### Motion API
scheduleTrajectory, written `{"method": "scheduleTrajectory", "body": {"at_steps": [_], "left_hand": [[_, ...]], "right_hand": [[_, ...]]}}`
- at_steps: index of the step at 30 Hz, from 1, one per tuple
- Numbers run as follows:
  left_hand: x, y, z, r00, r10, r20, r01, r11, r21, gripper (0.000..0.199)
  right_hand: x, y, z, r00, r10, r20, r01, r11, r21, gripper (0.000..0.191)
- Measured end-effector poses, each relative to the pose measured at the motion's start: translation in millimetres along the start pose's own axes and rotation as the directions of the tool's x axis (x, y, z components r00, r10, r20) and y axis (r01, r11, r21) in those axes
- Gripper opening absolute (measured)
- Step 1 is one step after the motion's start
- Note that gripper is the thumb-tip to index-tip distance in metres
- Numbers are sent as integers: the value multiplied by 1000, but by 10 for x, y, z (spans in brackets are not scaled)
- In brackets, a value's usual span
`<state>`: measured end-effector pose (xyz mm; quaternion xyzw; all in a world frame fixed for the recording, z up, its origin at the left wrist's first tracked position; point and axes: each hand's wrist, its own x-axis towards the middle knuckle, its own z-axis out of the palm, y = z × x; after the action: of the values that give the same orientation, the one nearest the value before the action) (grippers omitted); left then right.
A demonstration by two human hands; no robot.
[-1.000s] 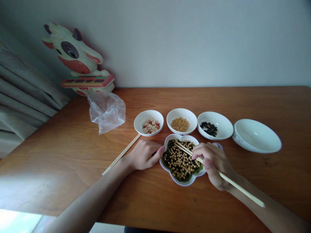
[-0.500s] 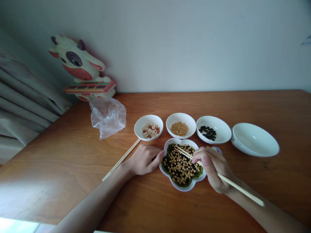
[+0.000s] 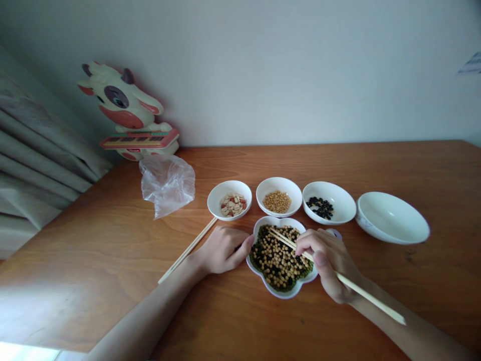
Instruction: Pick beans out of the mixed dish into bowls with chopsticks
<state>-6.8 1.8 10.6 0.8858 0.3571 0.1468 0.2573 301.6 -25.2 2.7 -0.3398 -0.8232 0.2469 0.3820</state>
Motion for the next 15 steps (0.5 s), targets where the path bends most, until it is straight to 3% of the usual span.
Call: {"method": "scheduleTrajectory", "body": {"at_steps": [6, 15], "left_hand": [[-6, 7, -3, 1000, 8, -21, -8, 1000, -7, 48], [6, 34, -25, 1000, -3, -16, 3, 1000, -6, 48]], "right_hand": [[40, -40, -8, 1000, 1, 12, -1, 1000, -31, 42], [90, -67, 2, 999, -48, -4, 48, 997, -52, 23]]}}
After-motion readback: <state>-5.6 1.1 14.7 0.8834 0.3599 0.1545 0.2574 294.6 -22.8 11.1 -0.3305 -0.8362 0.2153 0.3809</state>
